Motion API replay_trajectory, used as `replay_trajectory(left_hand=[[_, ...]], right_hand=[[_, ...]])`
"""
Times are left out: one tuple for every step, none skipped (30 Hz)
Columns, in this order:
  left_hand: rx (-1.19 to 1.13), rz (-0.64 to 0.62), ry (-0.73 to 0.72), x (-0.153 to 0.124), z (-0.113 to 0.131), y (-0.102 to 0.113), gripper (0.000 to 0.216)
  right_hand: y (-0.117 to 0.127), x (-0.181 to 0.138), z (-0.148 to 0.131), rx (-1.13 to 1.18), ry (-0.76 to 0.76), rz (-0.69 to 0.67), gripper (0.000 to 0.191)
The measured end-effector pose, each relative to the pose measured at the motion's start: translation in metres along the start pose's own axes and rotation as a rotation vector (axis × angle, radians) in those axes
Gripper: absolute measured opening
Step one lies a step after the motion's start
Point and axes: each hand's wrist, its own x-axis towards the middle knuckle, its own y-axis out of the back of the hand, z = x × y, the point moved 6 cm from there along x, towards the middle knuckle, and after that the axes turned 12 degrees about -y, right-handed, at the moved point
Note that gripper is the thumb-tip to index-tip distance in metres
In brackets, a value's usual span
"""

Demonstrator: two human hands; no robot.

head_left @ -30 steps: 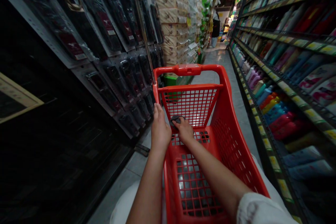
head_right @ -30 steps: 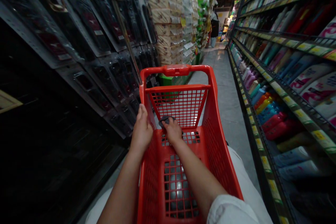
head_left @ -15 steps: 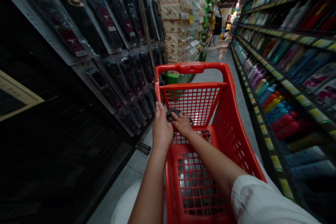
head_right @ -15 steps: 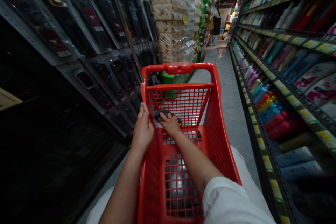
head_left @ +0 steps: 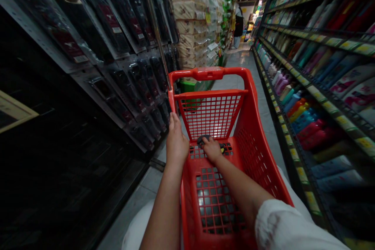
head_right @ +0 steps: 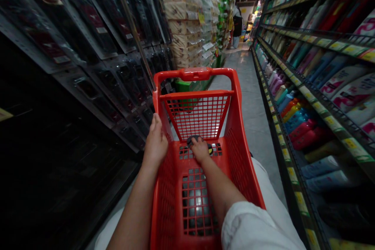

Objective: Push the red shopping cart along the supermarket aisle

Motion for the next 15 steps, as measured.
replay_trajectory(left_hand=[[-0.005,0.010,-0.010,0.000,0.000,0.000,0.085],[-0.007,0.017,-0.019,0.000,0.000,0.000,0.084],[-0.009,0.022,-0.024,0.000,0.000,0.000,0.084],[-0.009,0.025,-0.027,0.000,0.000,0.000,0.084],[-0.008,0.025,-0.027,0.000,0.000,0.000,0.083],[-0.005,0.024,-0.024,0.000,0.000,0.000,0.082],[-0.003,0.024,-0.023,0.000,0.001,0.000,0.082],[-0.002,0.028,-0.025,0.000,0.001,0.000,0.082],[-0.004,0.034,-0.029,0.000,0.001,0.000,0.082],[-0.007,0.042,-0.034,0.000,0.001,0.000,0.083],[-0.010,0.052,-0.039,0.001,0.001,0.000,0.083],[-0.011,0.059,-0.042,0.001,0.001,0.000,0.084],[-0.008,0.063,-0.042,0.001,0.000,0.000,0.084],[-0.004,0.064,-0.039,0.001,-0.001,-0.001,0.084],[0.002,0.064,-0.033,0.001,-0.003,-0.001,0.084]], right_hand=[[0.000,-0.004,0.019,0.024,-0.108,0.002,0.032],[0.000,-0.009,0.039,0.049,-0.232,0.007,0.034],[0.000,-0.014,0.057,0.068,-0.349,0.012,0.036],[-0.001,-0.019,0.072,0.085,-0.451,0.019,0.038],[0.000,-0.023,0.083,0.105,-0.535,0.025,0.040],[0.000,-0.025,0.090,0.132,-0.598,0.029,0.041],[0.001,-0.026,0.092,0.166,-0.641,0.031,0.042],[0.003,-0.026,0.089,0.209,-0.669,0.031,0.041],[0.004,-0.024,0.083,0.249,-0.680,0.027,0.041],[0.005,-0.021,0.073,0.279,-0.671,0.020,0.040],[0.006,-0.017,0.060,0.292,-0.644,0.013,0.040],[0.007,-0.013,0.045,0.296,-0.603,0.004,0.039],[0.006,-0.008,0.027,0.293,-0.554,-0.008,0.039],[0.006,-0.003,0.008,0.286,-0.495,-0.022,0.039],[0.004,0.002,-0.012,0.275,-0.406,-0.042,0.038]])
